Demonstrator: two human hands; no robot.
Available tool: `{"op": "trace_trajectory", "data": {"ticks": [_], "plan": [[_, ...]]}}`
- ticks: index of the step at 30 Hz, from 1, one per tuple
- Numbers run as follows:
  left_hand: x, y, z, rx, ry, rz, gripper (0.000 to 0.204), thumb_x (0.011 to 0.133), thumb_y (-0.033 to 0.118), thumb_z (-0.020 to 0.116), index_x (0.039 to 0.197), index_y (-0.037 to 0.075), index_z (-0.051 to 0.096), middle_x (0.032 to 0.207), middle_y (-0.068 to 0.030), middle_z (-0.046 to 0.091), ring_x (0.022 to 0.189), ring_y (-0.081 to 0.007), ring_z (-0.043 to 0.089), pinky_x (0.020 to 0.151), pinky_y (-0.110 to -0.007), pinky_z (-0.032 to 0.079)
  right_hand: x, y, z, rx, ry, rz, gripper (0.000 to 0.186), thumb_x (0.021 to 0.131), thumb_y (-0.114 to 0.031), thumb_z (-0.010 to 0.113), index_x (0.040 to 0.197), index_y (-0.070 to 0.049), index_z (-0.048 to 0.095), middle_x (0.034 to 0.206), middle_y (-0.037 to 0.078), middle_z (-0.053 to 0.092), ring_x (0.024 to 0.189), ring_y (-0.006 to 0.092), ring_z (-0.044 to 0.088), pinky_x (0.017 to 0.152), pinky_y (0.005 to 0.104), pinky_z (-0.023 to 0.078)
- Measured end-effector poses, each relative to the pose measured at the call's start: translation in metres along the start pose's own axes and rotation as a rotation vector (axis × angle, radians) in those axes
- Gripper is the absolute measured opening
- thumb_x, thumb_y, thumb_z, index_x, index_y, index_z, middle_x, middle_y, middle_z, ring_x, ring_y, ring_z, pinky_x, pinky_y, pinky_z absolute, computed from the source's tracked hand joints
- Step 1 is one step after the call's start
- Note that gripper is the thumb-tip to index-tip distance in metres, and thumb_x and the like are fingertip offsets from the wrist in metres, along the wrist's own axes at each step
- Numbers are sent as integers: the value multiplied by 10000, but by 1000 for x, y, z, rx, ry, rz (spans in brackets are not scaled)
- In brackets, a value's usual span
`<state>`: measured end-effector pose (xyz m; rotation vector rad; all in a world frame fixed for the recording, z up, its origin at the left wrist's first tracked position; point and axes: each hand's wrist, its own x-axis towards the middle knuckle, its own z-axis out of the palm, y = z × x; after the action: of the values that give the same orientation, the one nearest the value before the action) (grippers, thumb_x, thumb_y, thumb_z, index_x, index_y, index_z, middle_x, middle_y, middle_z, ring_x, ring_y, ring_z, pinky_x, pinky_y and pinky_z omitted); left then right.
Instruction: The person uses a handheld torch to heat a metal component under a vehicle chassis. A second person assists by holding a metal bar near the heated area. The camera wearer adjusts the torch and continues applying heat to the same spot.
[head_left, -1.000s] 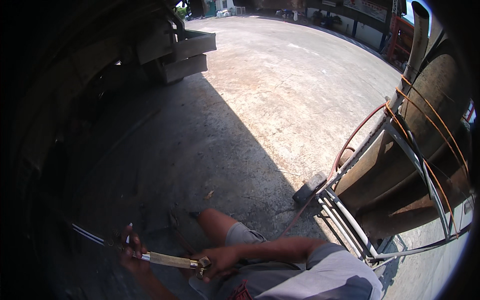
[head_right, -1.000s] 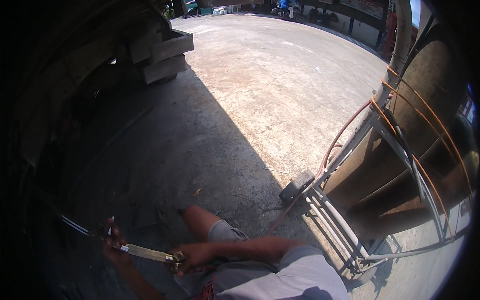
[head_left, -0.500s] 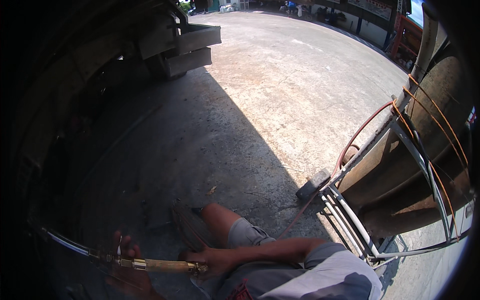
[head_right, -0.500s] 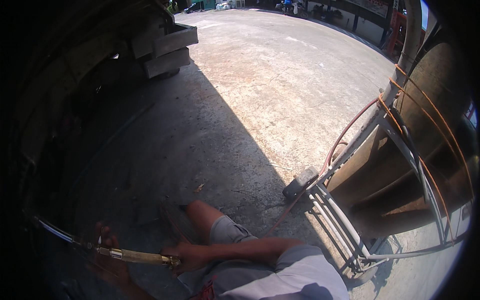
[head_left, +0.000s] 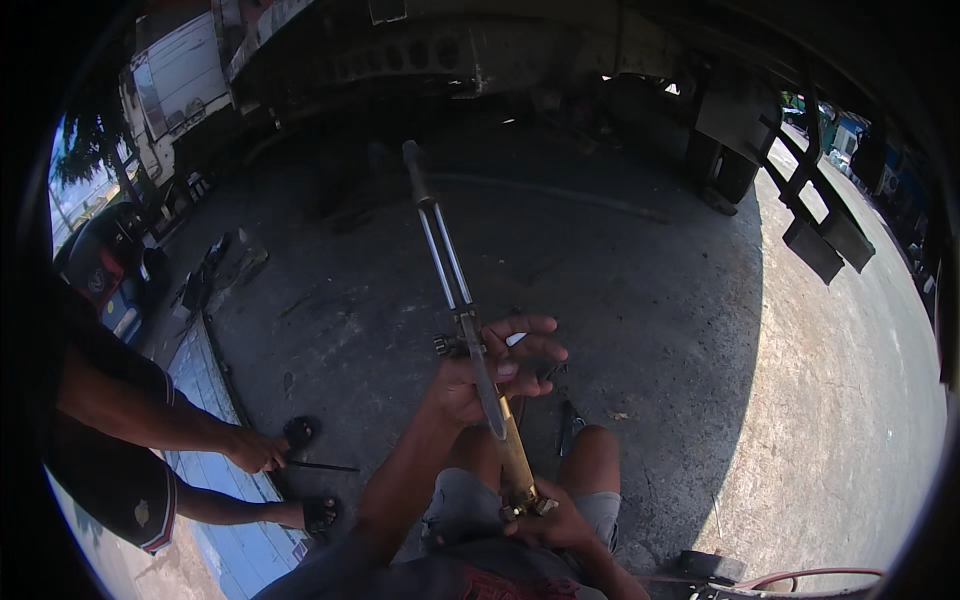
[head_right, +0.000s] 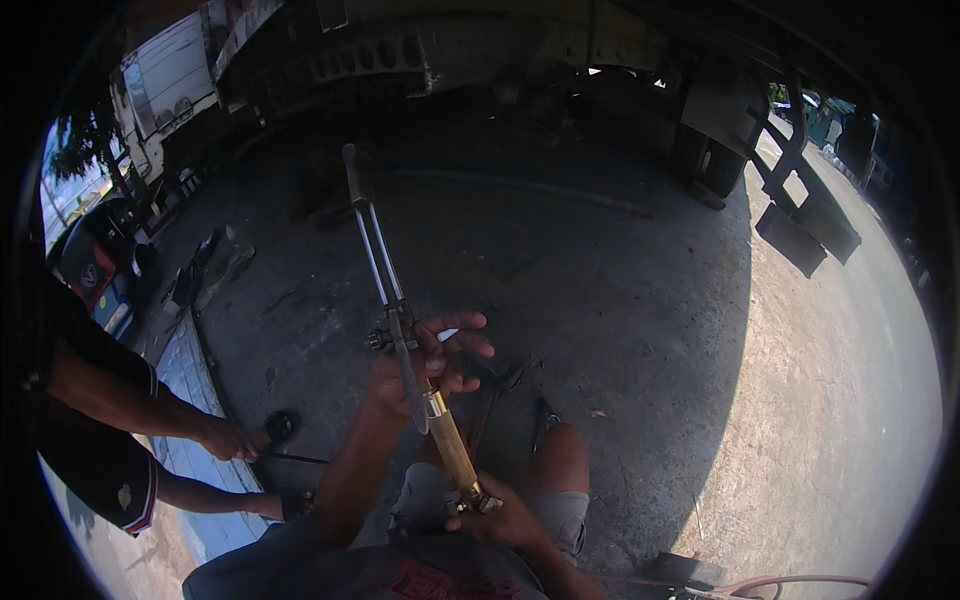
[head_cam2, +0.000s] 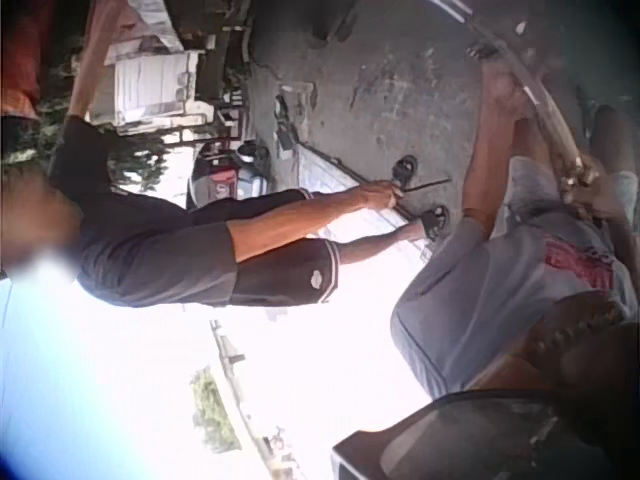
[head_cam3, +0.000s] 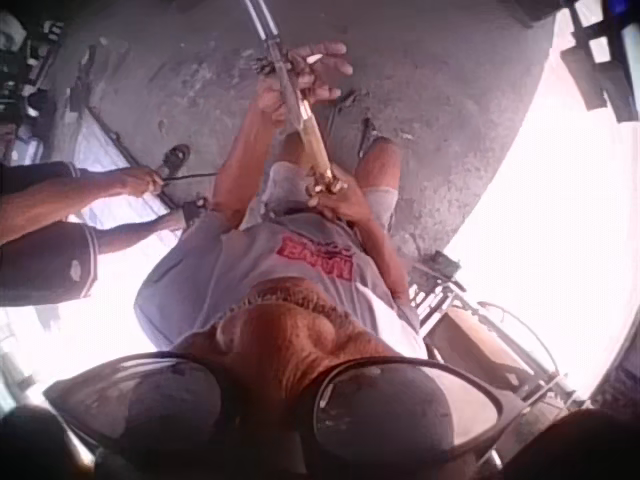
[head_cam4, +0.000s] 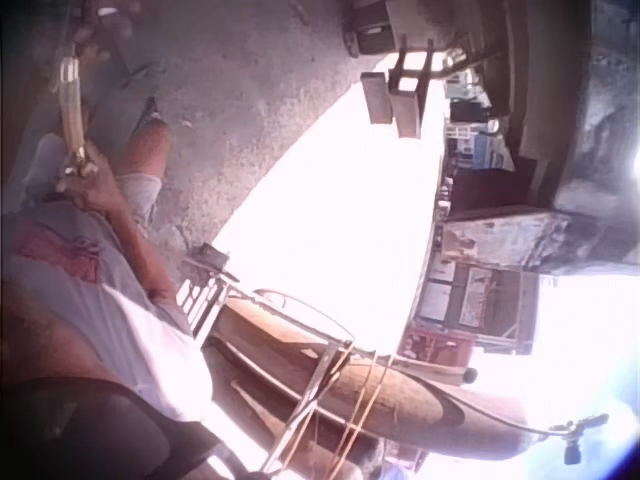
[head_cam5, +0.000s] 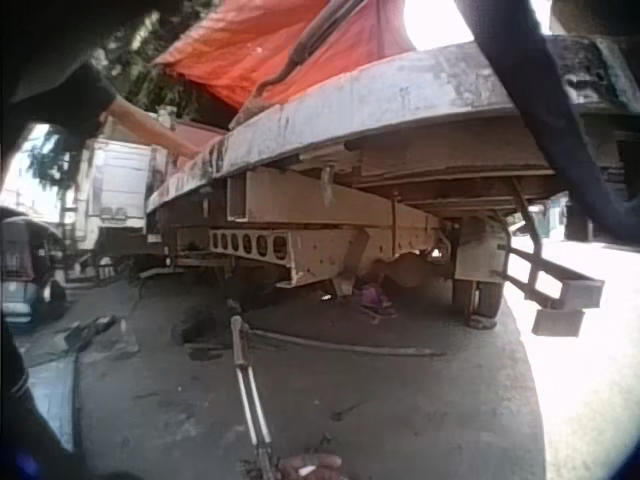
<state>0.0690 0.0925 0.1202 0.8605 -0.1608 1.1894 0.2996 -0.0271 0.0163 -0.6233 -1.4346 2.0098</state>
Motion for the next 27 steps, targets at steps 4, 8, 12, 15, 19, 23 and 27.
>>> {"op": "trace_trajectory", "data": {"ticks": [4, 8, 12, 15, 19, 23, 27], "plan": [[0, 5, 27, 370, 413, -18, 514, 985, -56, 611, 1479, -138, 493, 1441, -303, 591, 1175, -392, 746, 1102, -522, 604, 12, 12, 5, -572, 282, -110, 504, 883, -147, 903, 1262, -32, 591, 987, 120, 766, 745, 269, 781, 637, 408, 617], [13, -6, 63, 584, 786, 50, 499, 976, -88, 620, 1466, -58, 533, 1426, -259, 629, 1269, -402, 703, 1153, -525, 559, 27, 27, 8, -789, 476, -219, 534, 852, -181, 934, 1219, -21, 582, 919, 180, 790, 818, 342, 807, 678, 455, 630], [-15, 7, 57, 490, 519, 41, 737, 875, -10, 753, 1553, -27, 464, 1541, -281, 532, 1269, -402, 704, 1243, -554, 444, 9, 6, 16, -286, 165, -103, 542, 832, -45, 929, 1251, -16, 587, 873, 119, 751, 642, 212, 732, 529, 365, 570], [-26, 14, 14, 394, 285, 64, 975, 766, 92, 848, 1623, -2, 392, 1622, -291, 442, 1224, -383, 725, 1260, -550, 389, 6, -10, 18, 69, -24, 60, 573, 810, 59, 915, 1274, -6, 586, 849, 78, 697, 583, 119, 640, 458, 286, 490], [-14, 16, 3, 288, 313, 30, 1085, 740, 199, 875, 1672, 42, 343, 1636, -260, 439, 1129, -362, 758, 1188, -504, 463, 19, -23, 6, 198, -78, 57, 568, 807, 125, 882, 1275, 23, 576, 851, 87, 665, 544, 115, 614, 436, 259, 455], [-28, 8, -7, 256, 368, 143, 950, 946, 434, 795, 1660, 6, 338, 1581, -222, 496, 1231, -342, 716, 1185, -534, 488, 21, -23, 10, 188, -6, 49, 576, 795, 137, 880, 1274, 39, 575, 796, 88, 659, 518, 121, 604, 428, 262, 443], [-85, 11, -46, 706, 884, 86, 784, 1118, 477, 582, 1679, -9, 329, 1585, -194, 548, 1337, -343, 667, 1175, -489, 516, 14, -18, 0, 193, 86, 7, 564, 808, 117, 877, 1268, 50, 558, 721, 79, 641, 486, 128, 590, 419, 268, 436]]}}
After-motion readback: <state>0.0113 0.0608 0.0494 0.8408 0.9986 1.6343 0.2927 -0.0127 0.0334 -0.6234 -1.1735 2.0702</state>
